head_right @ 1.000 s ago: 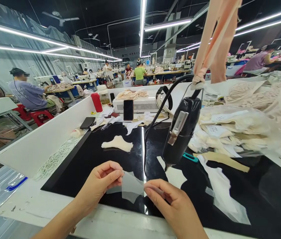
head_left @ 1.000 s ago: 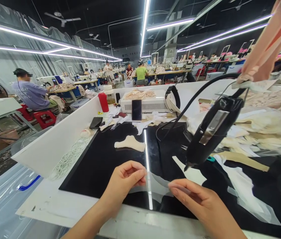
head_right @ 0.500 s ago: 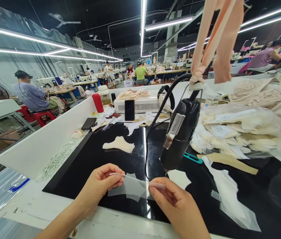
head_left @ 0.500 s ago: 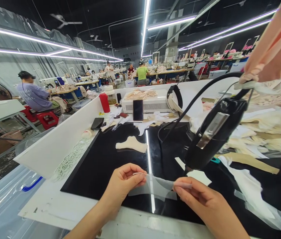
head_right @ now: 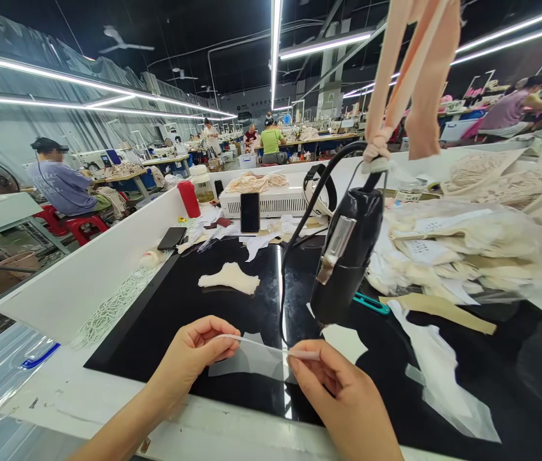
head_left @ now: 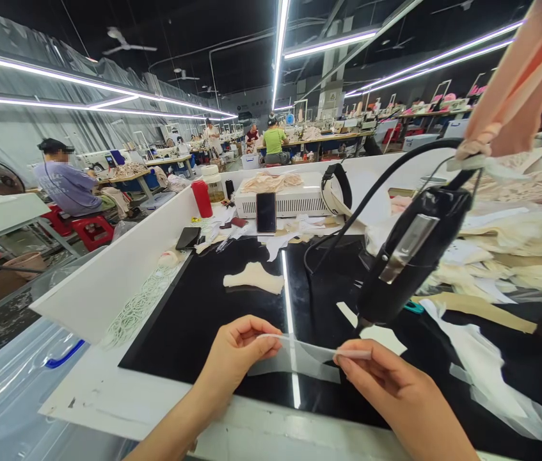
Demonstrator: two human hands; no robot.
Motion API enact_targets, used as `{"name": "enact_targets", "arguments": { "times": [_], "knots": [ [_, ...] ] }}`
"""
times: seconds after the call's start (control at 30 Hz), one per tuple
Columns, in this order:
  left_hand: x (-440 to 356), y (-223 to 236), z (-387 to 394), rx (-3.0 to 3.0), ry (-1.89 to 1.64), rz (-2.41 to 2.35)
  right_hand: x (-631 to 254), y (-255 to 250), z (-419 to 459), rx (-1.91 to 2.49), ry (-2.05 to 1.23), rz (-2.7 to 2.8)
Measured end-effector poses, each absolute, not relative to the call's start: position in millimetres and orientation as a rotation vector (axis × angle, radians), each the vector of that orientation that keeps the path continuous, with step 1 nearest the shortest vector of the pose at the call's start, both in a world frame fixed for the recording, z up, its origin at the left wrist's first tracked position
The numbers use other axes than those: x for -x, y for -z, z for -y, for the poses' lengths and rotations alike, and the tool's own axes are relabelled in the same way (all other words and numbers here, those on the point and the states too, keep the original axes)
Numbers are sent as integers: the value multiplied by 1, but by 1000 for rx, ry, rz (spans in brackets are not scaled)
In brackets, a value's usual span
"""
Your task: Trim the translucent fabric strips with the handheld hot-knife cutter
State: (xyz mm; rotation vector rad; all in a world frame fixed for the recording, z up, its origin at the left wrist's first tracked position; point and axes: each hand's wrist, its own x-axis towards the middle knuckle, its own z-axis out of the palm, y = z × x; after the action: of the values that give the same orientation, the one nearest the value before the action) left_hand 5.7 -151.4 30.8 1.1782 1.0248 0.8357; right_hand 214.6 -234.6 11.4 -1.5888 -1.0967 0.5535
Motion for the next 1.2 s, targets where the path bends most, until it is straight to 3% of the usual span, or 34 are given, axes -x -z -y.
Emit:
{"name": "enact_targets", "arguments": {
  "times": [0.13, 0.47, 1.2],
  "knots": [
    [-4, -32, 151, -1215, -850, -1017, -219, -15, 236, 1531, -807, 964],
    [0, -38, 153, -1148, -764, -992, -222, -24, 239, 1459, -911, 1007],
    [1, -40, 157, -1205, -831, -984, -224, -12, 240, 1554, -731, 1069]
  ]
}}
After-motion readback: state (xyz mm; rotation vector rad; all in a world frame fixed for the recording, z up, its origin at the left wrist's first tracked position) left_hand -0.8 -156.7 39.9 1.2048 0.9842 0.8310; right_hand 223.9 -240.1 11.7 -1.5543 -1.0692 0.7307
